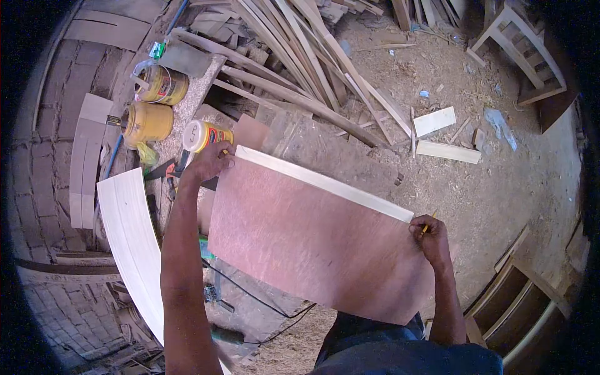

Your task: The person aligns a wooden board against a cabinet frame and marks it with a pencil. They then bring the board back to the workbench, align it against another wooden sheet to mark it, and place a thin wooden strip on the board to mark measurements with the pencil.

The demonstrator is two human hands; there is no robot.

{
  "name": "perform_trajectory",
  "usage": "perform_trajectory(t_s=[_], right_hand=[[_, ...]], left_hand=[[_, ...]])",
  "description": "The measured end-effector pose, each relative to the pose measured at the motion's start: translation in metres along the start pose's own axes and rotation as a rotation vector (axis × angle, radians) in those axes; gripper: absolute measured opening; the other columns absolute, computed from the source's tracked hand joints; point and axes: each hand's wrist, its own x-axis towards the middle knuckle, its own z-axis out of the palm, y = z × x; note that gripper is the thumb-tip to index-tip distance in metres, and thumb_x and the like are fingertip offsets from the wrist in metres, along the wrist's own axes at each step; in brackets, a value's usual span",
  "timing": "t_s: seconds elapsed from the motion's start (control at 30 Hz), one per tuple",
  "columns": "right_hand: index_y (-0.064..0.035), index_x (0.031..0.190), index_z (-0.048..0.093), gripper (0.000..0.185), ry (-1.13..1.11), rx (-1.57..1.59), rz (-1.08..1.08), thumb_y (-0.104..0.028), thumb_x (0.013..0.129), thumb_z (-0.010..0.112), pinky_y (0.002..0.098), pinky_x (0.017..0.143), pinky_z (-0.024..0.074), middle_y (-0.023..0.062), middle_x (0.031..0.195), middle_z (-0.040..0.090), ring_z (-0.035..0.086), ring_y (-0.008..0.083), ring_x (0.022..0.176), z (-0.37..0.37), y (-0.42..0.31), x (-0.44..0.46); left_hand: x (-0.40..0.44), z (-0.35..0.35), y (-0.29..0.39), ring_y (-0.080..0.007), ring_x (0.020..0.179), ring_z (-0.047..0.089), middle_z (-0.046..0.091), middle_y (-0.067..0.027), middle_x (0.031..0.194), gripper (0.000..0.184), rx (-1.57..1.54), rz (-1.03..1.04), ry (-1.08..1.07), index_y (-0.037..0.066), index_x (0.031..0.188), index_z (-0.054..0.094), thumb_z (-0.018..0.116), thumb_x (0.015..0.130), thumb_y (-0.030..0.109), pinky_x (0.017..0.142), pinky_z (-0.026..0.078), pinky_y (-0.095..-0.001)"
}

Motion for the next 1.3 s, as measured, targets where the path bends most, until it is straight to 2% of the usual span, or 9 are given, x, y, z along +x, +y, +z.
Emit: perform_trajectory(t_s=[0.13,0.73,0.93,1.03,1.07,1.17,1.2,1.27,1.3], right_hand=[[-0.0002,0.088,0.071,0.002,0.005,0.012,-0.017,-0.001,0.090,0.072,0.0264,0.067,0.0456,-0.0001,0.080,0.064,0.054,0.0093,0.072,0.001,0.002,0.000],[0.0006,0.089,0.071,0.003,-0.005,0.025,0.015,-0.001,0.090,0.073,0.0258,0.067,0.0450,-0.0006,0.082,0.066,0.053,0.0082,0.072,0.000,-0.002,-0.001],[0.0011,0.089,0.070,0.007,-0.007,0.062,0.054,-0.003,0.088,0.076,0.0276,0.070,0.0487,0.0023,0.081,0.068,0.058,0.0115,0.074,-0.001,0.002,0.001],[-0.0005,0.094,0.073,0.005,0.016,-0.047,-0.031,-0.001,0.089,0.074,0.0264,0.066,0.0470,-0.0016,0.079,0.063,0.055,0.0087,0.073,-0.002,-0.001,0.000],[0.0000,0.094,0.073,0.006,0.015,-0.051,-0.110,-0.002,0.088,0.074,0.0269,0.068,0.0479,-0.0005,0.079,0.064,0.056,0.0095,0.074,0.001,0.007,0.002],[0.0005,0.095,0.072,0.010,0.023,-0.063,-0.185,-0.002,0.086,0.076,0.0283,0.071,0.0502,0.0025,0.080,0.066,0.058,0.0110,0.077,-0.003,0.007,0.000],[0.0002,0.095,0.072,0.010,0.032,-0.044,-0.190,-0.002,0.086,0.076,0.0284,0.072,0.0505,0.0026,0.081,0.067,0.058,0.0108,0.077,-0.001,0.013,0.000],[-0.0005,0.095,0.073,0.010,0.016,-0.079,-0.116,-0.003,0.086,0.076,0.0285,0.073,0.0512,0.0030,0.084,0.070,0.061,0.0104,0.079,-0.003,0.012,0.002],[-0.0009,0.096,0.073,0.010,-0.015,-0.126,-0.029,-0.004,0.086,0.077,0.0285,0.074,0.0516,0.0033,0.086,0.071,0.062,0.0102,0.080,-0.004,0.007,0.002]], left_hand=[[0.002,-0.003,-0.006,-0.0115,0.074,0.055,0.058,-0.0007,0.087,0.025,-0.027,-0.010,-0.039,0.011,0.105,0.060,0.074,0.088,0.021,0.061,0.048,-0.0284],[0.001,-0.002,0.006,-0.0122,0.075,0.054,0.056,-0.0003,0.084,0.020,-0.004,-0.115,-0.025,0.011,0.107,0.061,0.072,0.091,0.016,0.064,0.049,-0.0310],[0.002,0.008,-0.001,-0.0144,0.081,0.056,0.059,-0.0025,0.095,0.030,0.089,-0.029,0.100,0.011,0.115,0.060,0.074,0.088,0.014,0.068,0.051,-0.0329],[-0.001,0.005,0.000,-0.0182,0.082,0.061,0.064,-0.0088,0.087,0.028,0.093,0.020,0.088,0.005,0.116,0.060,0.068,0.091,0.013,0.074,0.051,-0.0362],[-0.010,0.006,0.019,-0.0193,0.091,0.062,0.066,-0.0097,0.100,0.033,0.161,-0.085,0.092,0.006,0.122,0.060,0.067,0.092,0.014,0.079,0.053,-0.0349],[0.007,0.011,-0.050,-0.0207,0.104,0.061,0.062,-0.0051,0.116,0.030,-0.010,0.091,0.216,0.009,0.121,0.061,0.066,0.091,0.014,0.085,0.055,-0.0340],[0.010,0.004,-0.045,-0.0186,0.100,0.061,0.062,-0.0039,0.110,0.026,0.149,0.101,0.137,0.009,0.118,0.062,0.064,0.092,0.012,0.081,0.055,-0.0324],[0.020,-0.001,-0.063,-0.0100,0.084,0.057,0.060,0.0003,0.099,0.020,-0.010,0.070,0.057,0.010,0.109,0.061,0.063,0.090,0.007,0.064,0.050,-0.0264],[0.016,0.006,-0.058,-0.0087,0.081,0.056,0.059,0.0007,0.097,0.018,0.021,0.098,0.162,0.010,0.107,0.061,0.062,0.090,0.005,0.060,0.049,-0.0254]])
